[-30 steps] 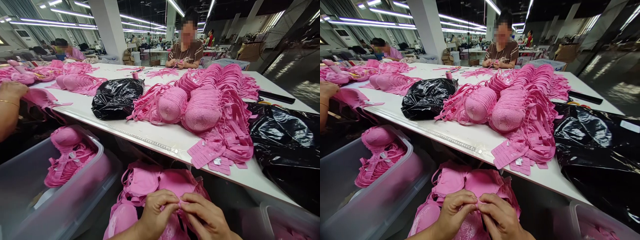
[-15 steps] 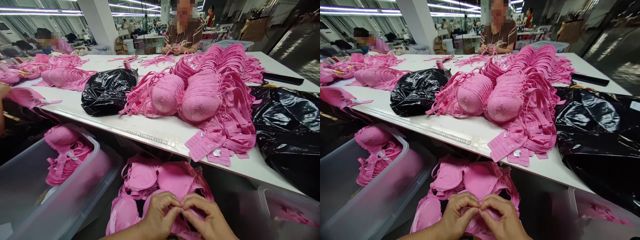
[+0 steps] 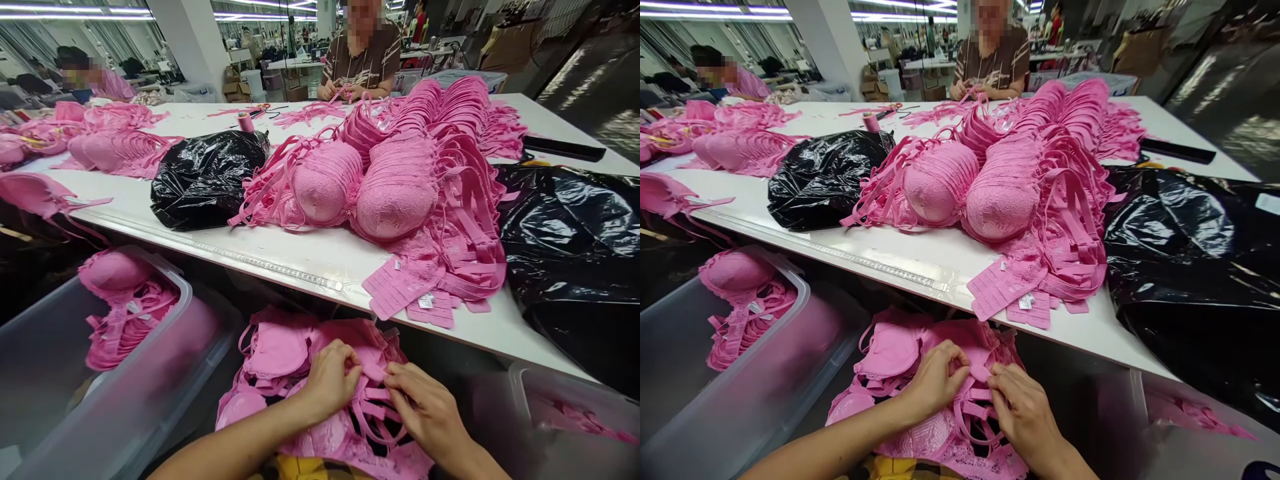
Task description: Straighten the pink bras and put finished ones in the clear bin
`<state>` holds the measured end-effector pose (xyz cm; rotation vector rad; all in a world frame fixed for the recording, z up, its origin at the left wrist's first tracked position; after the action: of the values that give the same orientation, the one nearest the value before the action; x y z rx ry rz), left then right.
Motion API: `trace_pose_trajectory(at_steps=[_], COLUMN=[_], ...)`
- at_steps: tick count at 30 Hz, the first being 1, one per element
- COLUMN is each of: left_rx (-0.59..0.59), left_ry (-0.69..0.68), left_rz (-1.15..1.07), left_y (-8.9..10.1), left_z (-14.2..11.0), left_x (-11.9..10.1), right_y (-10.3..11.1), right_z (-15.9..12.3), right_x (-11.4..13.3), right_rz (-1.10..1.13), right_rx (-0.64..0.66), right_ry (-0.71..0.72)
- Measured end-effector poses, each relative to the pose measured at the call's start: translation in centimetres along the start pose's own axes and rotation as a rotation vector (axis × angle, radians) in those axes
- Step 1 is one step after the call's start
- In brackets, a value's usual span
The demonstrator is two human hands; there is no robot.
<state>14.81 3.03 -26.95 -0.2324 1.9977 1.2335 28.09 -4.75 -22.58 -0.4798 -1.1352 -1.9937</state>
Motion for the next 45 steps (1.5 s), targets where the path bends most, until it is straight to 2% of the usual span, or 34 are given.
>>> trace_pose_trajectory(at_steps=[4,11,16,21,27,35,42,45], left_rx=[0.065,0.123,0.07,0.021,0.04,0.086,0.149,0.144], left_ry=[-0.004,0.031,0.036,0.104,0.169,0.214,0.225,0.216], left_rz=[0.147,0.206,0.195,-0.023,-0.377,-0.542,-0.684,-0.687], left_y=[-1.6,-2.8,-3.1,-3.2,-3.1,-3.4,-3.7,-3.8], left_z=[0.0,0.0,0.3,0.3,0.0,0.0,0.1,0.1], left_x=[0.4,-0.1,-0.2,0.7,1.2,1.6,1.9,2.0], right_y=[-0.2,0.5,0.4,-0.1,-0.9,-1.7,-2.3,-2.7], right_z=[-0.9,-1.9,-1.8,-1.5,-1.5,-1.1,-1.7,-2.1], right_x=[-0.5,-0.7,-0.4,0.0,1.1,1.1,1.3,0.9], right_rz=[-0.022,-0.027,-0.018,-0.033,-0.145,-0.244,-0.154,-0.158], right_rx=[0.046,0.073,0.027,0.017,0.079,0.176,0.125,0.076], right_ry=[-0.021,-0.061,-0.042,0.029,0.186,0.369,0.322,0.182])
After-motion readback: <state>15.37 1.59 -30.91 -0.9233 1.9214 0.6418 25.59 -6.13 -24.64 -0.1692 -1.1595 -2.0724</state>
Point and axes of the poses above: each hand's wrist, its own z-axis towards the middle knuckle, its own y-axis out of the back of the hand, x = y × z, the point moved 6 cm from there along z, towards the middle knuckle, and after that the axes turned 6 degrees about z, right-handed, at the moved point
